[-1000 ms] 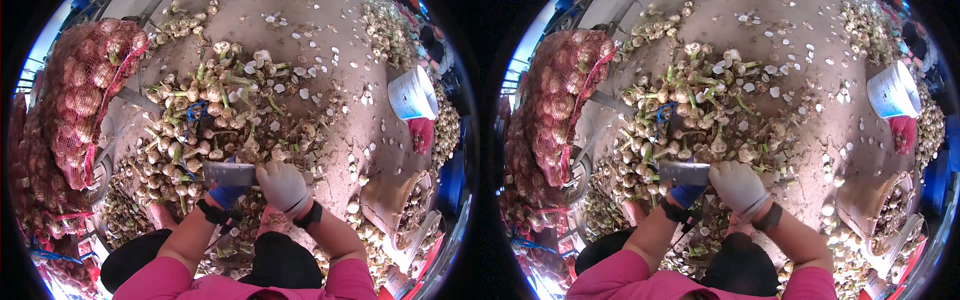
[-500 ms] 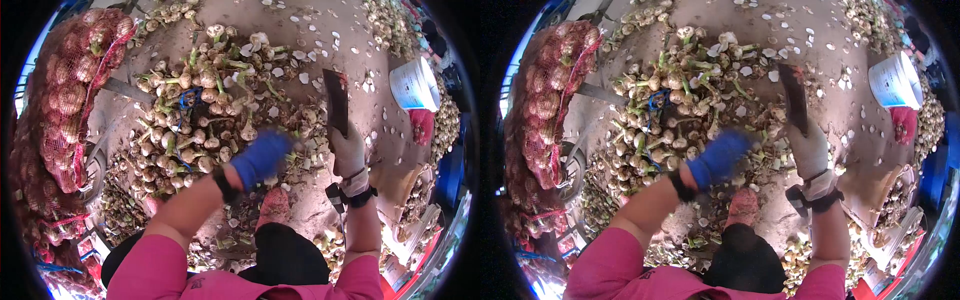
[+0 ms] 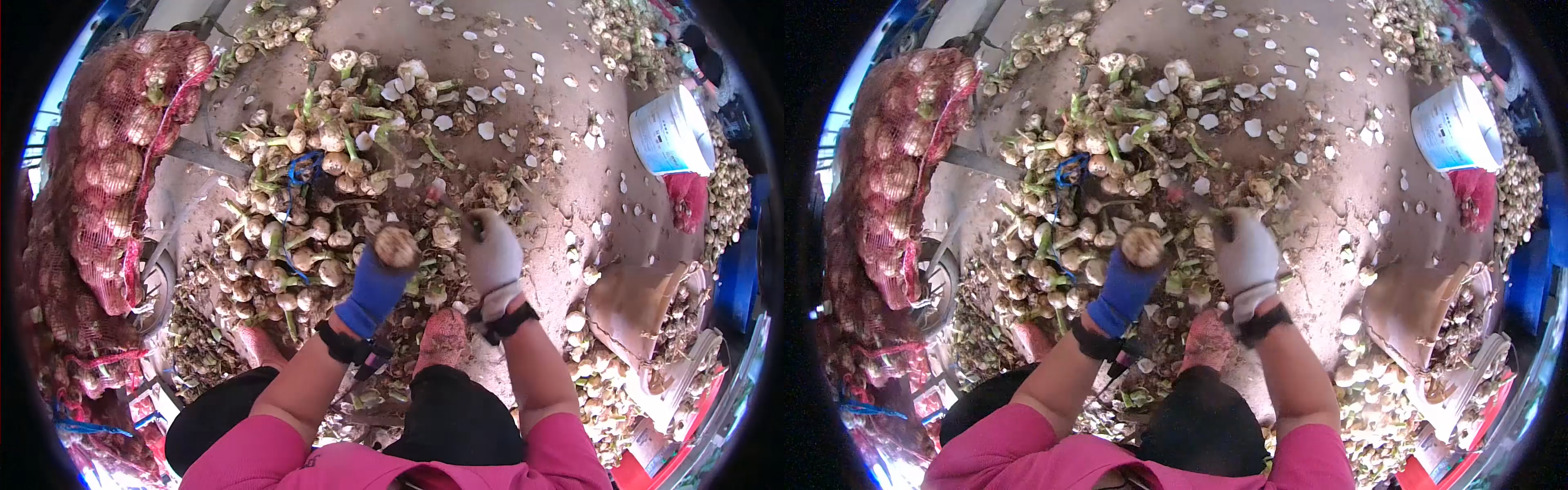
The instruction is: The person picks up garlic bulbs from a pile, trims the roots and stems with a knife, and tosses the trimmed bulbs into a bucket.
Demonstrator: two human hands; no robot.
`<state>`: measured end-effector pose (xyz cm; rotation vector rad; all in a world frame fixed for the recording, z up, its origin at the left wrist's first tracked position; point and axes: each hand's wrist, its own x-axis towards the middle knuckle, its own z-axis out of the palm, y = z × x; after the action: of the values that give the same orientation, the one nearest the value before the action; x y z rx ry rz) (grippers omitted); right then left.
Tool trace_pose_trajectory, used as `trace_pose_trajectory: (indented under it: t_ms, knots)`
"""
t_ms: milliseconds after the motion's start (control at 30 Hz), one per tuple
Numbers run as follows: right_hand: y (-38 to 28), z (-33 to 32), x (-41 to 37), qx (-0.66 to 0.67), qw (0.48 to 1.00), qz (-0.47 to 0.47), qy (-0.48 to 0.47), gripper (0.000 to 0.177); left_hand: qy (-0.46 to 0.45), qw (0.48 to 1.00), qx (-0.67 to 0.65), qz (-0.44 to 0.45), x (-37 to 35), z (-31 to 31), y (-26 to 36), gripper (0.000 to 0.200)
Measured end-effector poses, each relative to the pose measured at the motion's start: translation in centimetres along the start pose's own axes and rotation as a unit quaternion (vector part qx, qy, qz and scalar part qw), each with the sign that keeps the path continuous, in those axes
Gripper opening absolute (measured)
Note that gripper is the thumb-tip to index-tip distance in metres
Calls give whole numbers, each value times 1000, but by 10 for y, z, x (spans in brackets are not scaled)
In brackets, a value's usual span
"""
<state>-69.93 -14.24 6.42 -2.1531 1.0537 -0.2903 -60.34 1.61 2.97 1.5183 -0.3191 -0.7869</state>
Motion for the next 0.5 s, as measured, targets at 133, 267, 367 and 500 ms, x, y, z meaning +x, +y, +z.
trace_pose_trajectory:
  t_ms: [133,267,367,500]
  knots:
    - [-36,-19,-18,-91,979,-181,-30,18,-165,953,-245,61,19,-15,-16,20]
    - [-63,-15,-45,-148,928,-329,-96,20,-88,964,-246,-47,11,-45,-121,22]
    - [-49,-15,-30,-232,907,-325,-136,15,-89,962,194,171,-1,-16,-11,29]
    - [36,-21,18,-135,989,26,60,14,-38,998,-57,9,-10,-3,-7,47]
